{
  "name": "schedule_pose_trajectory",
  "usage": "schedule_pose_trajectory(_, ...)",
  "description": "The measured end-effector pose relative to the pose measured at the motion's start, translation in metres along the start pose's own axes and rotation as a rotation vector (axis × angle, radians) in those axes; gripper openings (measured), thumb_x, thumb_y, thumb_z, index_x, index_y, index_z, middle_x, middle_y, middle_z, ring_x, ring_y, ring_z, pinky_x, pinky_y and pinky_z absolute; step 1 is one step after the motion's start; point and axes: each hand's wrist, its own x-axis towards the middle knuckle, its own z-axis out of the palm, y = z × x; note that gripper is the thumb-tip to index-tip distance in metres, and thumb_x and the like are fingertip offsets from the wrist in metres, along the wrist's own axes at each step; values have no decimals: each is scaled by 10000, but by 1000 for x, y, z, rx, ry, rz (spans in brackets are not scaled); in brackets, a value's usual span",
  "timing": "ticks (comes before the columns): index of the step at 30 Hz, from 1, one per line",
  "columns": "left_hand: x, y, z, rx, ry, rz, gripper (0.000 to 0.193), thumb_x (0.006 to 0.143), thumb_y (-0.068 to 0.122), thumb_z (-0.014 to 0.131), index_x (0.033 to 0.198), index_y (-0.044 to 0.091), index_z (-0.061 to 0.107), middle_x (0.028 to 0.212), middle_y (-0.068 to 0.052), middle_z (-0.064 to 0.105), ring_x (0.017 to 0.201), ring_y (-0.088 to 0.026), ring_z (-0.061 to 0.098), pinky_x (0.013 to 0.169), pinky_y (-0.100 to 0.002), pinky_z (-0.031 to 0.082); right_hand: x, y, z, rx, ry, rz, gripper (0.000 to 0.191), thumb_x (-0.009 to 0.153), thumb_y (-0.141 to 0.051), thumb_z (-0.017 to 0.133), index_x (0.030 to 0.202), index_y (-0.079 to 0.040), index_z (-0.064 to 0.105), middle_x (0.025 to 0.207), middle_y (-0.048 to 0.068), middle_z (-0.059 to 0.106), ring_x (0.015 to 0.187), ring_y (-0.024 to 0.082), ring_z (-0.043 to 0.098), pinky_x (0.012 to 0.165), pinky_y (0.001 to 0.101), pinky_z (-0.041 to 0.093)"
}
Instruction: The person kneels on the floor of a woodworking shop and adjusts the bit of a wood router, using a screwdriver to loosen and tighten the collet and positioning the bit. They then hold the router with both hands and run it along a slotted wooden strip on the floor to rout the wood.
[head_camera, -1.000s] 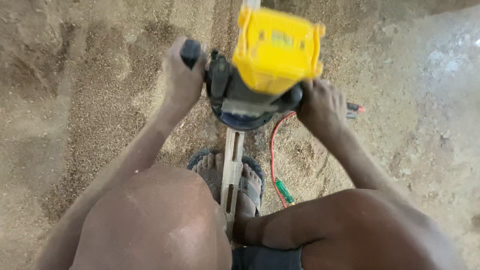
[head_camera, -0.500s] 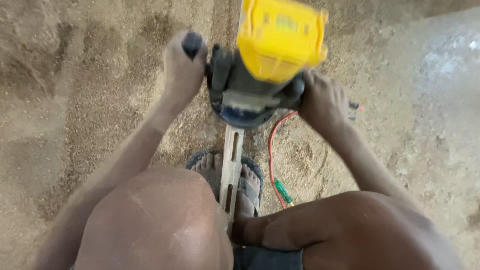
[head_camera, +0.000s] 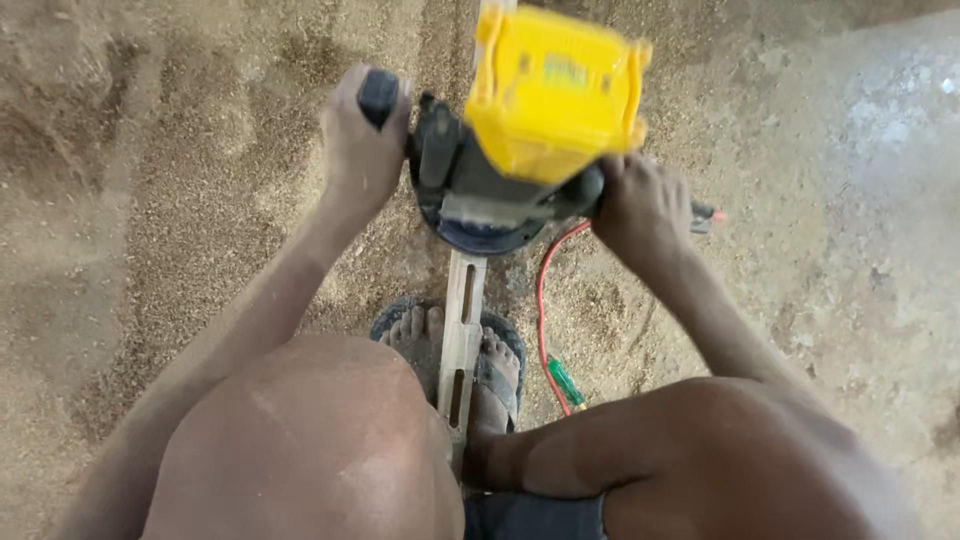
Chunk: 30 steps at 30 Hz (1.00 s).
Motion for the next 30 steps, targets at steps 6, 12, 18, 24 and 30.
schedule_pose_trajectory(6, 6, -13, 1, 32, 10, 94, 176, 1049, 138, 689, 939, 47, 586, 835, -51, 589, 667, -150, 526, 595, -356, 470, 6, 6, 3, 61, 116, -50, 131, 944, -81, 664, 1060, -19, 659, 812, 108, 630, 553, 207, 539, 480, 374, 474)
schedule_pose_trajectory(12, -14, -3, 3, -66, 48, 55, 185, 1024, 156, 680, 926, 49, 565, 811, -36, 578, 664, -133, 528, 574, -332, 462, -11, -9, 12, -74, 116, -7, 48, 887, -63, 658, 935, -65, 652, 805, 100, 654, 674, 230, 601, 644, 418, 525)
schedule_pose_trajectory(18, 21, -15, 4, 81, 58, 204, 212, 1054, 170, 711, 923, 66, 580, 856, -35, 559, 708, -115, 517, 601, -319, 479, 12, 4, -17, -30, 174, -166, 333, 896, -310, 799, 988, -27, 649, 813, 123, 673, 643, 286, 621, 588, 443, 508)
schedule_pose_trajectory(24, -12, -16, 6, -56, 26, 14, 164, 1025, 170, 662, 938, 79, 557, 808, -11, 554, 625, -118, 481, 537, -328, 450, -12, -15, 9, -144, 252, -70, 209, 810, -89, 696, 1011, -58, 646, 908, 61, 657, 637, 161, 566, 593, 323, 481)
schedule_pose_trajectory(30, 18, -1, 4, 74, 33, 77, 215, 1036, 183, 710, 914, 46, 598, 815, -12, 586, 686, -145, 544, 615, -358, 488, 17, 11, 2, -95, -130, 78, 455, 979, -455, 760, 1136, -53, 615, 809, 87, 625, 609, 185, 539, 532, 359, 436)
